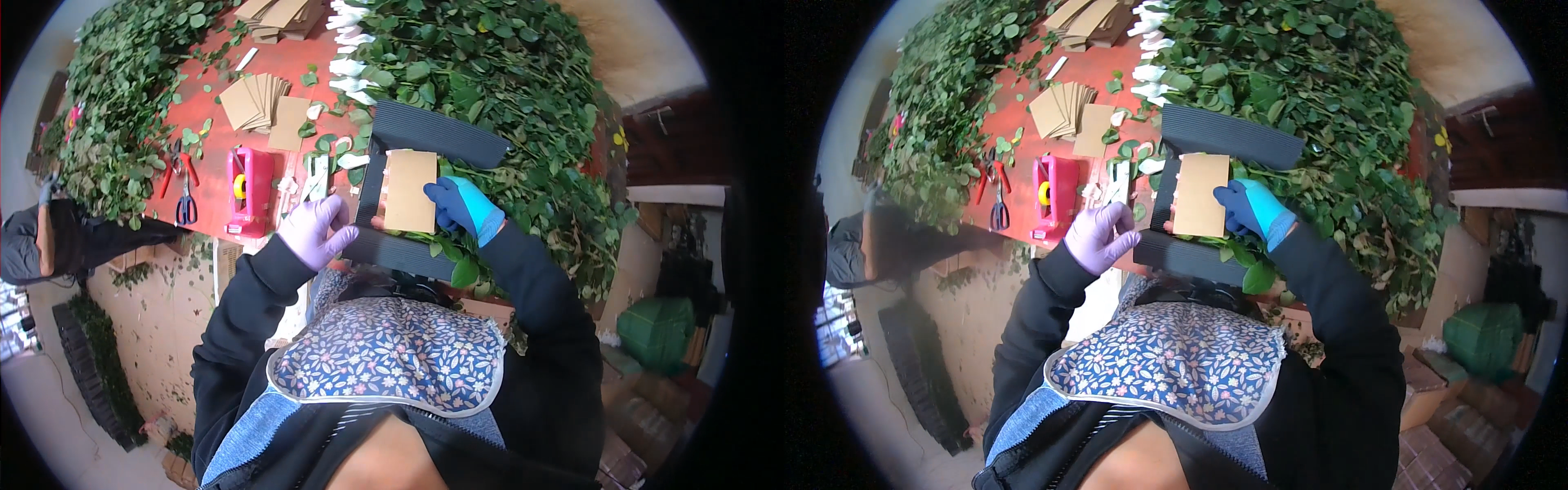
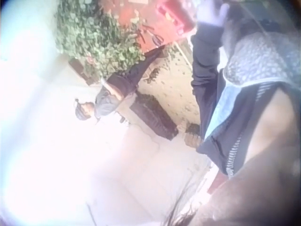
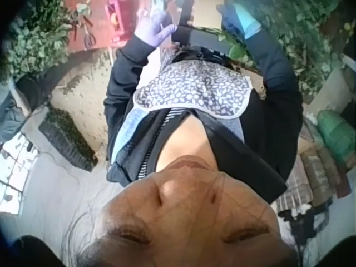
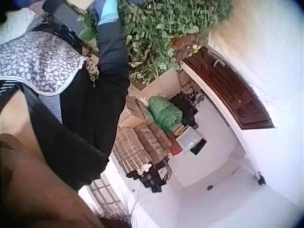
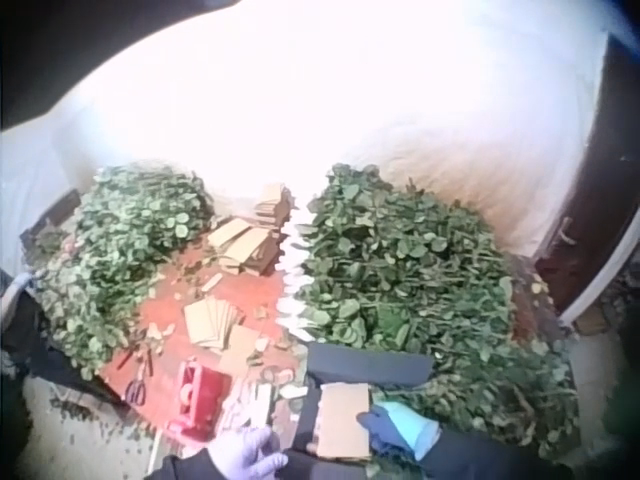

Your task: The person places white roses into a black box, inserts a cardboard divider, and then gathers a large bundle of roses from the floor. They use pruning shears to trim stems and continue sorting flower bundles on a work table covered in leaves.

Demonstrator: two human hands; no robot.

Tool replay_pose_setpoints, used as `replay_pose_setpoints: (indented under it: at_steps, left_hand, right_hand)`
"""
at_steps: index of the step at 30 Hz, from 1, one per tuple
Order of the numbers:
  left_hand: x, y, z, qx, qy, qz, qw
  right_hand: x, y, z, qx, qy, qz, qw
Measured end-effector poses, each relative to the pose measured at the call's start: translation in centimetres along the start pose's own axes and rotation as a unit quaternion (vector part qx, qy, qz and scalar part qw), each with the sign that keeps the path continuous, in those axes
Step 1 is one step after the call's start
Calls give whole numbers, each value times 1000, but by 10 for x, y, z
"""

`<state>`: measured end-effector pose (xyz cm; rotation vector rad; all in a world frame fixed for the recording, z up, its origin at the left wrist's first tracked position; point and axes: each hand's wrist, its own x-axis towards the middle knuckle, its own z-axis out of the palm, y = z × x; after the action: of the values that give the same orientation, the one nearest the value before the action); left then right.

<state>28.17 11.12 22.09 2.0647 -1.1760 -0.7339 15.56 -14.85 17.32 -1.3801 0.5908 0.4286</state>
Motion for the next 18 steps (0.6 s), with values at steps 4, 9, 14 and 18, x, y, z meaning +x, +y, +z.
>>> replay_pose_setpoints:
  at_steps: [4,9,14,18]
  left_hand:
    - [46,-29,10,7,23,58,998]
    - [80,-34,44,20,11,201,979]
    - [110,-36,68,70,-4,316,946]
    - [120,-50,37,27,12,305,952]
  right_hand:
    - [-17,-12,-8,-41,64,-54,996]
    - [-44,2,-31,-15,150,-35,988]
    - [-41,18,-36,-46,172,5,984]
    - [-58,-2,-26,-36,140,-21,989]
